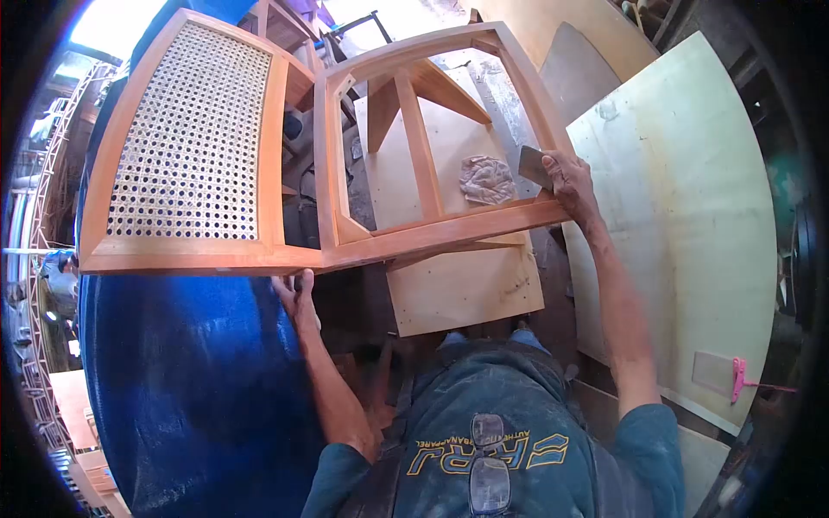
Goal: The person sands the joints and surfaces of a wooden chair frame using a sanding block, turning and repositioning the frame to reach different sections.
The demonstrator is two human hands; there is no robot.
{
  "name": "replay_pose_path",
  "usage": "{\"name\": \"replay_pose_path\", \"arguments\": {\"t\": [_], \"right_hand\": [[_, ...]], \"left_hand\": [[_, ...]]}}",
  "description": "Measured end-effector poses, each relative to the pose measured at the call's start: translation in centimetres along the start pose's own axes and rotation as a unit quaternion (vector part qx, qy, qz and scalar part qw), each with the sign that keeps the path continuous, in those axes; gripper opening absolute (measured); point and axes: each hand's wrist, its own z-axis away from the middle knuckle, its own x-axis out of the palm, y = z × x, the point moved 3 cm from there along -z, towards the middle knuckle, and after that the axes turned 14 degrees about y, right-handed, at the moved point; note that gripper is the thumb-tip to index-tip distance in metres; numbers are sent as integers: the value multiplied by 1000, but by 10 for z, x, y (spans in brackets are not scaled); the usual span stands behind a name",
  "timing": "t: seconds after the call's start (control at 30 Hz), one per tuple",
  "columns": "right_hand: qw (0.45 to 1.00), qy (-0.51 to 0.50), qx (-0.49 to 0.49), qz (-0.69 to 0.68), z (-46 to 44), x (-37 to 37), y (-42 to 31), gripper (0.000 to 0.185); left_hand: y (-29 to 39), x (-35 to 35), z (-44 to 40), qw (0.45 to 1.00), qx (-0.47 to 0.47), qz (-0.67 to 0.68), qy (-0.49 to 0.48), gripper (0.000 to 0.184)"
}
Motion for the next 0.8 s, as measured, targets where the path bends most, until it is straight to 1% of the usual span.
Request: {"name": "replay_pose_path", "arguments": {"t": [0.03,0.07,0.13,0.23,0.27,0.37,0.47,0.57,0.67,0.7,0.77,0.8], "right_hand": [[1000,-8,2,-3,-1,0,0,26],[1000,-17,4,-7,-2,-1,0,26],[1000,0,-12,5,-5,-4,-2,26],[999,16,-22,19,-6,-4,-3,26],[999,23,-24,23,-8,-4,-2,26],[1000,8,23,-19,-6,-12,-5,27],[998,-9,57,-7,-3,-18,-11,28],[997,-11,78,-6,1,-19,-10,30],[993,-30,112,-14,-1,-17,-10,30],[991,-30,127,-29,-3,-17,-10,29],[985,-24,162,-54,-4,-16,-14,28],[995,-2,99,-19,-2,-16,-20,27]], "left_hand": [[2,1,1,1000,7,-10,7,74],[2,2,2,1000,12,-19,-6,76],[4,1,1,999,22,-37,-31,79],[-4,2,7,997,39,-55,38,81],[-2,4,9,996,47,-64,41,82],[14,8,18,998,14,-52,36,78],[19,2,17,999,26,-40,19,71],[15,-5,16,998,34,-48,23,64],[-2,-4,32,994,27,-42,98,51],[0,2,45,985,45,-145,81,46],[27,25,74,934,78,-345,36,37],[38,43,79,934,166,-315,-34,32]]}}
